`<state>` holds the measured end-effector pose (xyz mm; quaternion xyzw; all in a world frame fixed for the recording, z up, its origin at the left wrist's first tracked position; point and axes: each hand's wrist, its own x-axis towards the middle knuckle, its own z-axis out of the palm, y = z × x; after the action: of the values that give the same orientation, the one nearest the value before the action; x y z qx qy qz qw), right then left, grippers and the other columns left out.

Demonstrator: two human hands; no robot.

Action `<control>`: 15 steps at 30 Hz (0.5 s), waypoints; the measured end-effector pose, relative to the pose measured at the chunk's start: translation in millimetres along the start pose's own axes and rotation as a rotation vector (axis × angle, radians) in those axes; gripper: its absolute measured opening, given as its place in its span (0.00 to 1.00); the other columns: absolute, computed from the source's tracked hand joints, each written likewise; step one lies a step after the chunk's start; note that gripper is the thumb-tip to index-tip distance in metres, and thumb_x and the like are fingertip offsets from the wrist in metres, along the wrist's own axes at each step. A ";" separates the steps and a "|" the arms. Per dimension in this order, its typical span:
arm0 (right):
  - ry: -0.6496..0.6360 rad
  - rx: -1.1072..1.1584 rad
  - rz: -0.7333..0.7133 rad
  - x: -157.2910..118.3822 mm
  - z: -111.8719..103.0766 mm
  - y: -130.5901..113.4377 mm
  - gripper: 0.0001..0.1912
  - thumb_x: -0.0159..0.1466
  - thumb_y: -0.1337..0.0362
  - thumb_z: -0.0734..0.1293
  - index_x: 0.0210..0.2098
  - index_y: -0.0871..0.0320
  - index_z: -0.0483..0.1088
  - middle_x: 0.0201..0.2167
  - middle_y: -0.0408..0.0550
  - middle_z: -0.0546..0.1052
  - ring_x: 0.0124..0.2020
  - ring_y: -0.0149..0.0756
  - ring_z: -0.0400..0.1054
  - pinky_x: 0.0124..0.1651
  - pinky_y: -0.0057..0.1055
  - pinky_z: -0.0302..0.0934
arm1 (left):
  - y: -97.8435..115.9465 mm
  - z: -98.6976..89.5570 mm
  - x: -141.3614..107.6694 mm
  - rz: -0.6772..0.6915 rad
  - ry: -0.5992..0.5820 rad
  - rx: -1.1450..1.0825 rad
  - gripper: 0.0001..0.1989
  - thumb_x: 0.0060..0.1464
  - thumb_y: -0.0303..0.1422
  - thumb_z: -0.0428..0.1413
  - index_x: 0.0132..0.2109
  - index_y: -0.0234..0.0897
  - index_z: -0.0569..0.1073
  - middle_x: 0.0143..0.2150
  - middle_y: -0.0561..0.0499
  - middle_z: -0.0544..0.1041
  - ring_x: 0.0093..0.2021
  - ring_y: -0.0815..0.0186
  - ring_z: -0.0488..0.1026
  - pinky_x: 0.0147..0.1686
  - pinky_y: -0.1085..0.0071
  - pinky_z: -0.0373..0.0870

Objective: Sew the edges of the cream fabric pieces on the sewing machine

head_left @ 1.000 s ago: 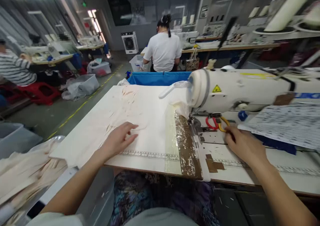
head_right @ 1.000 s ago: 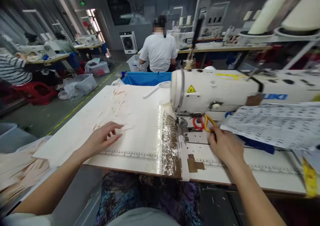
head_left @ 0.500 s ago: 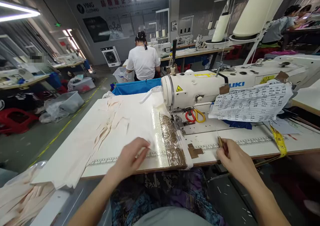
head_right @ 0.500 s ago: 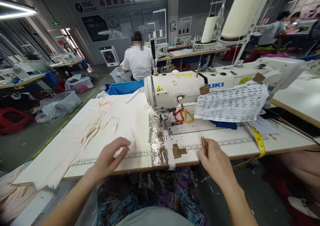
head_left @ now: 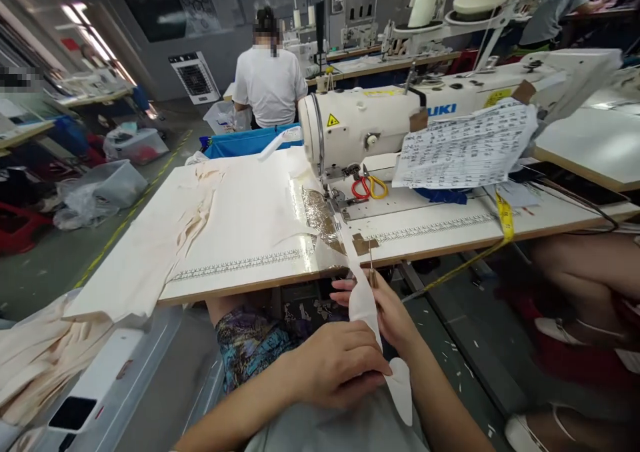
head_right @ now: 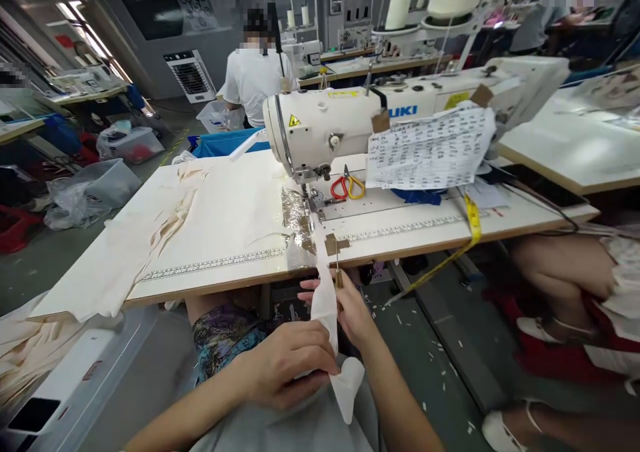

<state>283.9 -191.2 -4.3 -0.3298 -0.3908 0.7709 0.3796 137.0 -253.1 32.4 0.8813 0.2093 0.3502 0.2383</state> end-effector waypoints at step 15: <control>-0.023 -0.214 -0.178 -44.5 -14.5 -30.4 0.17 0.61 0.54 0.70 0.46 0.55 0.72 0.28 0.41 0.75 0.16 0.23 0.51 0.19 0.25 0.42 | 15.2 -16.3 -3.3 -0.258 0.173 -0.064 0.11 0.66 0.30 0.50 0.53 0.37 0.71 0.47 0.44 0.75 0.47 0.65 0.73 0.45 0.71 0.72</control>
<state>327.6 -211.2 24.1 -0.3234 -0.5031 0.6918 0.4046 126.2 -262.5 49.7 0.8056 0.3295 0.3977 0.2904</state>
